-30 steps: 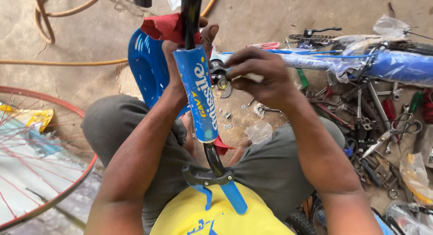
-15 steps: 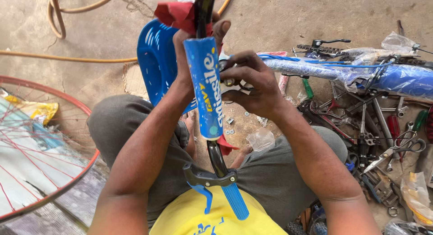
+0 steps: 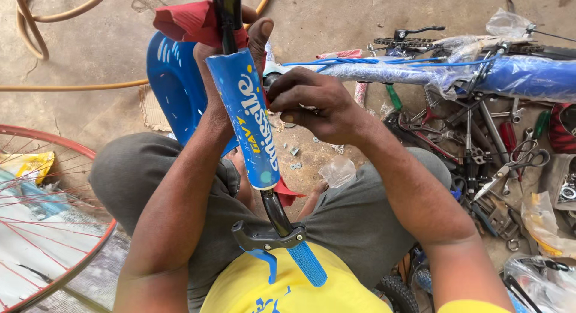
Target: The person attaches a blue plastic basket to the front of a bicycle using a wrench to tighten the mounting bolts. They then install the handlebar assembly onto the fork steerer tube and secure it with a clamp and bolts.
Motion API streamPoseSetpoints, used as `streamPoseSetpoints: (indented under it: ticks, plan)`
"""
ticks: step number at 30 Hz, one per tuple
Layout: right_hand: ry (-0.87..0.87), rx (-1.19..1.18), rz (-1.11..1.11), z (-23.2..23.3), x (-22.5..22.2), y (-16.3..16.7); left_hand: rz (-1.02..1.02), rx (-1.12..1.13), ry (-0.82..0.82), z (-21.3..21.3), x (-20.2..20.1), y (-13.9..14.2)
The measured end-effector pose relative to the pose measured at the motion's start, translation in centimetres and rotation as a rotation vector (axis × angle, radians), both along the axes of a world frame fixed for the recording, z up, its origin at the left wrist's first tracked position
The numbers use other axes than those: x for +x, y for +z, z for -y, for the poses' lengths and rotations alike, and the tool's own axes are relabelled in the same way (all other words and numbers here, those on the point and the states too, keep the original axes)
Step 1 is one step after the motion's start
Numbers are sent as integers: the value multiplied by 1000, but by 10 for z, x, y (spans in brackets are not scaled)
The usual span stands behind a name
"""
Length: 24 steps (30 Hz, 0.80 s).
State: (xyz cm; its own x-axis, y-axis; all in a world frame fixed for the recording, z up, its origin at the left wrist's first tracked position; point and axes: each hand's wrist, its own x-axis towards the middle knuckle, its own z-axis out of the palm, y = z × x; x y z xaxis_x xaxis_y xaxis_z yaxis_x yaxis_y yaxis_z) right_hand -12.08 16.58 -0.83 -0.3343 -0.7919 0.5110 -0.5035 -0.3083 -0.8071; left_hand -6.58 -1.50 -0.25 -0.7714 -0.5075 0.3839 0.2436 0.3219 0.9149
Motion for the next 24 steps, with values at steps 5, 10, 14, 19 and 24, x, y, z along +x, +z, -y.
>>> streamPoseSetpoints:
  ticks: [5,10,14,19,24]
  plan:
    - [-303,165,-107,12,10,-2,-8,-107,-52,6,2,-3]
    - [-89,40,-29,5,12,1,-20,-18,-48,6,4,-6]
    - [-157,-33,33,2,19,4,-69,22,28,1,6,-8]
    - [-208,101,-30,4,28,3,-117,1,23,-4,12,-8]
    - [-151,-42,25,-1,31,1,-84,-139,60,-4,16,-7]
